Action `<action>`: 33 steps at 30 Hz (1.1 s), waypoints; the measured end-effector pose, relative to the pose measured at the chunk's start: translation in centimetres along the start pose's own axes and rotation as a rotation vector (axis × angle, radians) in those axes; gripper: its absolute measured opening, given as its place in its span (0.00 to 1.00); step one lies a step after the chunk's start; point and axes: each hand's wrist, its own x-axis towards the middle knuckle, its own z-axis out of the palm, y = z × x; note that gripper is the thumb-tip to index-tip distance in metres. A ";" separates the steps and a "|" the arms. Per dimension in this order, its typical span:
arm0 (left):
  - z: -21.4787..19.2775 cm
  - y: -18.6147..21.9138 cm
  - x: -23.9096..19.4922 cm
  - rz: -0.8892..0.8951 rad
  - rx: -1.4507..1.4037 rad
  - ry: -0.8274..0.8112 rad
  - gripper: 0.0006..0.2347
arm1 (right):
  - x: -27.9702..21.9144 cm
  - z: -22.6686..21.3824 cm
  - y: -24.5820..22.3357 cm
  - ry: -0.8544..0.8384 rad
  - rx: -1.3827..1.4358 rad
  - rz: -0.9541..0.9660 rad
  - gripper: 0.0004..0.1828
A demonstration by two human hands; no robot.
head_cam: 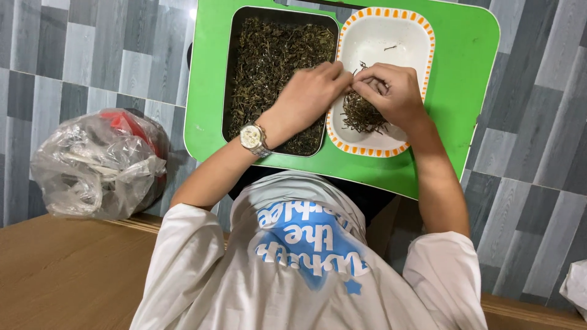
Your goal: Sorting through dried tea leaves to remove stems and debris by hand
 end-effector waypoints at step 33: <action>-1.4 -3.1 -0.6 -0.059 0.037 -0.282 0.07 | -0.8 2.2 6.1 0.052 0.027 0.023 0.04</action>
